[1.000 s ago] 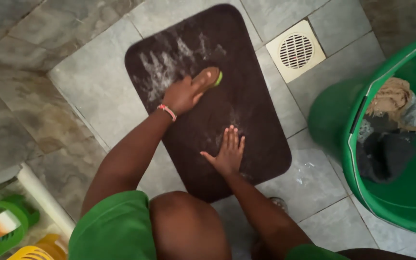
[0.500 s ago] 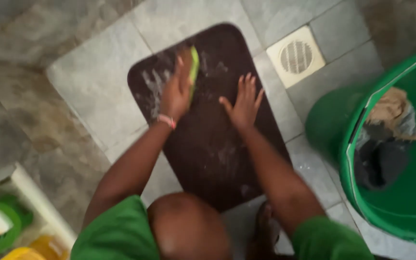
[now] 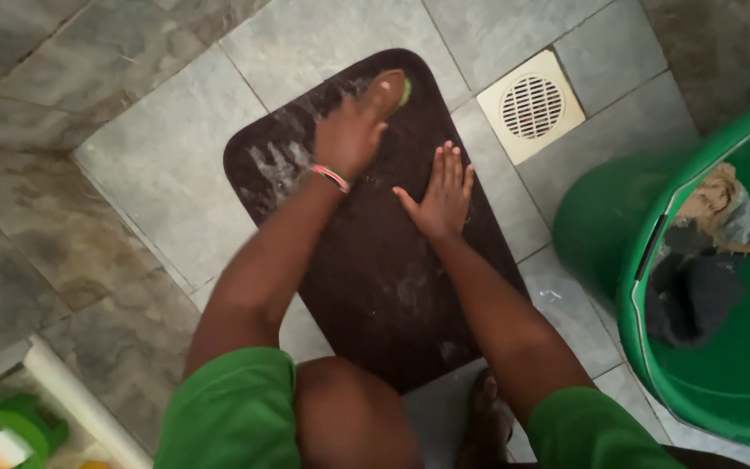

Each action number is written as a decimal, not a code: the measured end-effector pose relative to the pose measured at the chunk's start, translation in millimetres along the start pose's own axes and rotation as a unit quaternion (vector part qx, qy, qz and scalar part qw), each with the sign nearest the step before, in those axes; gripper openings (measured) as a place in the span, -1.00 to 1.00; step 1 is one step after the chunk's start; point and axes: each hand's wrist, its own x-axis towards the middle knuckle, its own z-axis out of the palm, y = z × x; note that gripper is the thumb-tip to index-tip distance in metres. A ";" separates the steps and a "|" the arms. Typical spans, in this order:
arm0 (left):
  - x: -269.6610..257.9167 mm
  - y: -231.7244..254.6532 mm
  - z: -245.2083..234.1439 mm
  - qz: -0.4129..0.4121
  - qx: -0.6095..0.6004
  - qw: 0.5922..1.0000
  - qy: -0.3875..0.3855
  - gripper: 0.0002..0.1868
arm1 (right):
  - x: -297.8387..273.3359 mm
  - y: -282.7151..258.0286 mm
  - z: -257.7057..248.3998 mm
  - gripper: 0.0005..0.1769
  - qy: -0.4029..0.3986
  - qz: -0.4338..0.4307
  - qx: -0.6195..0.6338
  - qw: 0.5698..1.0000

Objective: Scrubbing a brown floor rug with a brush and soapy water on a bathroom floor.

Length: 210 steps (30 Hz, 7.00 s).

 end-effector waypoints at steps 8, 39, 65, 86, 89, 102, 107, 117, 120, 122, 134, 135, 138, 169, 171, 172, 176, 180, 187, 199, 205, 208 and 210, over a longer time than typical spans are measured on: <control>29.9 -1.2 -19.7 0.078 -0.025 0.986 -0.147 -0.37 | 4.0 0.9 -4.3 0.29 -0.039 0.017 -0.014 0.999; -68.5 -4.0 45.3 0.153 -0.027 0.988 -0.020 -0.09 | 3.8 -6.0 -12.6 0.52 -0.039 0.010 -0.006 0.999; -109.9 -64.8 -46.5 0.036 0.013 0.962 -0.271 -0.61 | -3.0 -0.6 6.0 0.49 0.014 -0.034 -0.049 0.998; -120.5 -123.3 -22.3 -0.021 0.031 0.999 -0.008 -0.19 | -128.8 -111.9 18.9 0.29 -0.096 -0.054 0.019 0.994; -106.3 -129.5 -22.9 -0.065 0.036 0.997 0.020 -0.20 | -132.5 -100.3 21.0 0.31 -0.087 -0.072 0.028 0.993; -142.2 -217.3 -63.4 -0.074 -0.021 0.984 -0.162 -0.68 | -137.6 -97.3 13.5 0.41 -0.076 -0.083 0.033 0.993; -148.8 -165.8 -63.1 0.029 0.108 0.994 -0.015 -0.52 | -134.3 -100.5 22.3 0.44 -0.088 -0.074 0.011 0.993; -132.5 -140.7 -112.9 0.064 0.070 0.986 -0.138 -0.38 | -137.5 -97.9 8.8 0.46 -0.068 -0.076 0.032 0.994; -137.7 -96.8 -94.2 -0.245 -0.205 0.926 -0.204 -0.40 | -135.7 -98.3 15.9 0.46 -0.073 -0.074 0.033 0.994; -163.4 -45.4 -71.9 -0.078 -0.176 0.955 -0.224 -0.76 | -132.9 -98.3 14.6 0.44 -0.067 -0.073 0.041 0.994; -171.6 -68.2 -20.3 0.015 0.048 0.983 -0.174 -0.57 | -140.6 -101.6 17.1 0.44 -0.062 -0.063 0.040 0.995; -183.0 -61.6 5.8 0.015 0.074 0.967 -0.243 -0.75 | -137.3 -100.7 16.6 0.45 -0.047 -0.063 0.043 0.996; -153.1 -21.9 -37.1 0.169 -0.028 0.965 -0.201 -0.40 | -144.0 -97.8 19.6 0.40 0.012 -0.018 0.131 0.991; -27.1 -204.1 -37.0 -0.104 0.202 0.974 -0.006 -0.08 | -164.5 -75.0 13.2 0.23 0.027 -0.071 0.077 0.994; -27.9 -227.8 -40.5 -0.053 0.274 0.959 0.051 -0.30 | -164.2 -72.0 0.2 0.29 0.008 -0.004 0.095 0.995; -34.6 -193.3 -54.5 -0.051 0.273 0.959 0.059 -0.30 | -164.5 -64.8 3.9 0.29 0.016 -0.004 0.093 0.996; -90.1 -86.1 -58.1 0.000 0.059 0.996 -0.070 -0.34 | -173.9 -52.2 13.4 0.34 -0.032 0.046 0.002 0.998; -128.1 -63.7 -41.5 0.036 0.047 0.993 -0.097 -0.31 | -168.2 -55.5 8.3 0.31 -0.066 0.029 -0.031 0.997; -98.8 -79.1 -45.1 0.028 0.103 0.992 -0.070 -0.28 | -122.1 -59.5 11.3 0.31 -0.015 0.009 -0.020 1.000; -113.0 20.4 -18.6 -0.165 -0.040 0.971 -0.170 -0.61 | -186.5 -1.5 -9.2 0.42 -0.042 0.197 0.006 0.979; -131.5 49.0 -26.2 0.077 0.015 0.993 -0.088 -0.40 | -176.3 -2.8 -12.8 0.51 -0.027 0.184 0.016 0.982; -129.6 54.2 -35.2 0.233 -0.090 0.953 -0.171 -0.47 | -183.2 -0.6 -9.5 0.52 -0.074 0.196 0.003 0.978; -108.6 69.6 -61.5 0.371 -0.121 0.870 -0.300 -0.54 | -190.6 4.6 5.3 0.35 -0.008 0.171 -0.142 0.975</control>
